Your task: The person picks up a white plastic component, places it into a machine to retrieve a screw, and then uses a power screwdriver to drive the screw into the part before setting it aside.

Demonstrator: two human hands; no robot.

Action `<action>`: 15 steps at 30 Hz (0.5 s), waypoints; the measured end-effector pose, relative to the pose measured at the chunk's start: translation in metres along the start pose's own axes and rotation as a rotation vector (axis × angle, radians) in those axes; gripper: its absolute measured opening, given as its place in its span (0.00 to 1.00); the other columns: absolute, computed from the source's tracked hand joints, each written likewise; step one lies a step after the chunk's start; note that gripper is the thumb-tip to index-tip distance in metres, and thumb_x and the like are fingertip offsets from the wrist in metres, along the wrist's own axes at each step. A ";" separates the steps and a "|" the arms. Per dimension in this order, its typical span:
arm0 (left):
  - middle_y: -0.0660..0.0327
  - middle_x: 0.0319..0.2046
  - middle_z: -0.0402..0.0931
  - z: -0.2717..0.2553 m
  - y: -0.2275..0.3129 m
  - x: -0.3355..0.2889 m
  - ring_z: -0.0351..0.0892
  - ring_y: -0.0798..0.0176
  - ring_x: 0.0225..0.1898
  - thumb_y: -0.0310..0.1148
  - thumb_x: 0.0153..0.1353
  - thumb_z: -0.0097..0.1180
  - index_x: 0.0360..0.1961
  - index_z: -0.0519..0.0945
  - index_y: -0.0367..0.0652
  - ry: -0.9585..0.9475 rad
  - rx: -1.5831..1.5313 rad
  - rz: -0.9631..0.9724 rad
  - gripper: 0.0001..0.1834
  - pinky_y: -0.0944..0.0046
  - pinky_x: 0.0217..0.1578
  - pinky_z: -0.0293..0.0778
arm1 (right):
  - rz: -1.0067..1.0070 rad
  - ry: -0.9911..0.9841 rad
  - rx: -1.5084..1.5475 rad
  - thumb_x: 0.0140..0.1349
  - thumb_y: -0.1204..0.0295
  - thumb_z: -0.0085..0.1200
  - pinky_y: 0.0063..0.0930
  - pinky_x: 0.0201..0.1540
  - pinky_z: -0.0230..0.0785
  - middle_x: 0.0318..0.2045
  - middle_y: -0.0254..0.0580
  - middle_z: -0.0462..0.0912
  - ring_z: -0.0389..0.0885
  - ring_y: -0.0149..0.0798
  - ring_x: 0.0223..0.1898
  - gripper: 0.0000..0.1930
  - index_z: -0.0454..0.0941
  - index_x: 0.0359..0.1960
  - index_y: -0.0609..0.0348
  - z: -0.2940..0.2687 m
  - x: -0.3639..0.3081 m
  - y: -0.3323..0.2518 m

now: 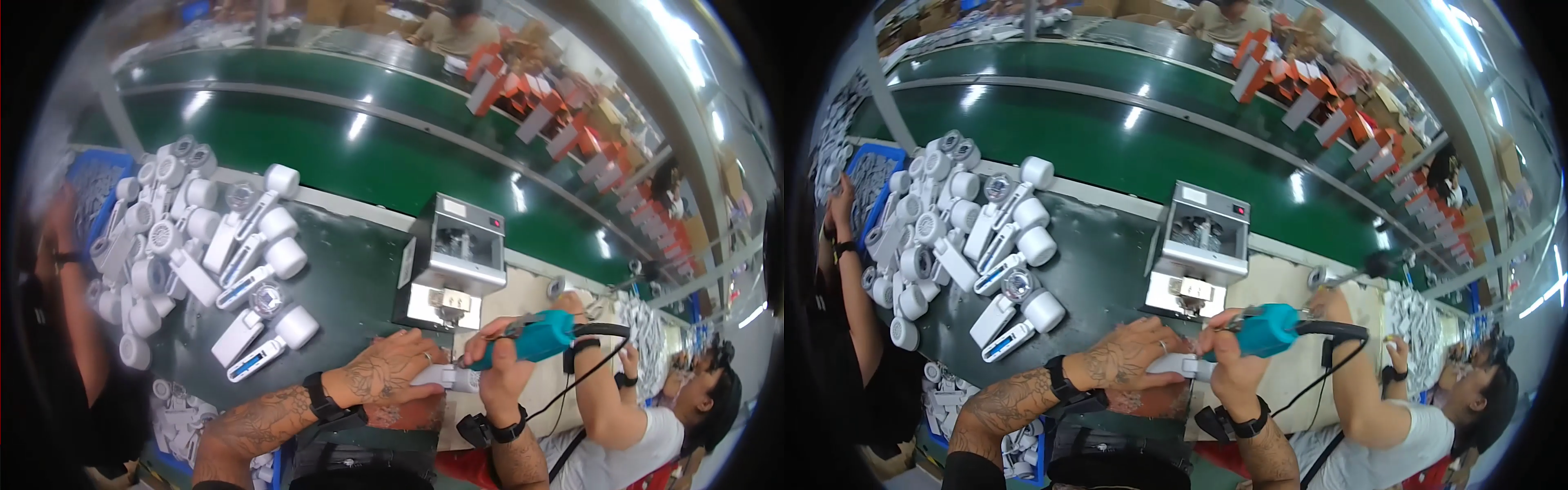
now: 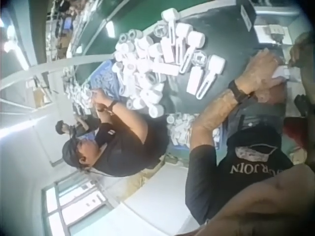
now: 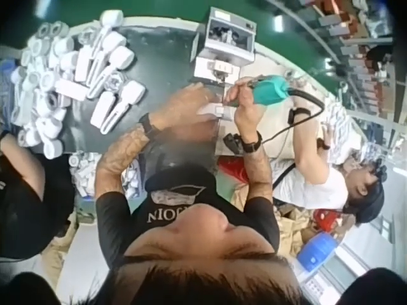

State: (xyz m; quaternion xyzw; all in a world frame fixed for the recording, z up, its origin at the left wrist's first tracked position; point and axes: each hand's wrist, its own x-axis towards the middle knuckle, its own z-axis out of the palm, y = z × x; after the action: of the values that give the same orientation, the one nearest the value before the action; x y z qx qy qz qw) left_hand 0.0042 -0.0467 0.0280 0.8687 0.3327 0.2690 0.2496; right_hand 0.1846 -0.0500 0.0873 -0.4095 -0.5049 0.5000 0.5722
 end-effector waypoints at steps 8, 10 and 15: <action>0.62 0.44 0.75 0.002 -0.001 -0.006 0.72 0.56 0.45 0.49 0.63 0.58 0.54 0.78 0.49 0.020 -0.110 0.023 0.23 0.54 0.47 0.73 | -0.295 0.019 0.036 0.66 0.50 0.58 0.29 0.28 0.68 0.23 0.37 0.72 0.72 0.33 0.24 0.24 0.69 0.39 0.62 0.026 0.047 0.011; 0.61 0.44 0.75 0.001 0.001 -0.005 0.72 0.55 0.46 0.48 0.63 0.57 0.54 0.78 0.49 0.015 -0.113 0.026 0.22 0.54 0.48 0.73 | -0.316 -0.010 0.062 0.66 0.51 0.58 0.29 0.29 0.68 0.22 0.37 0.72 0.73 0.34 0.24 0.23 0.70 0.40 0.62 0.023 0.046 0.015; 0.62 0.44 0.76 0.002 -0.002 -0.002 0.73 0.55 0.45 0.45 0.62 0.58 0.53 0.79 0.48 0.026 -0.121 0.054 0.21 0.54 0.48 0.73 | -0.227 0.032 0.067 0.66 0.52 0.58 0.29 0.28 0.68 0.21 0.37 0.71 0.72 0.34 0.23 0.23 0.69 0.38 0.61 0.022 0.041 0.010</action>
State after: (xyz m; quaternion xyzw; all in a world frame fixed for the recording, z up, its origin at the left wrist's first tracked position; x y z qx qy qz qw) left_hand 0.0037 -0.0472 0.0246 0.8571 0.2957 0.3064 0.2898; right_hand 0.1614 -0.0086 0.0882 -0.3384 -0.5219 0.4421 0.6463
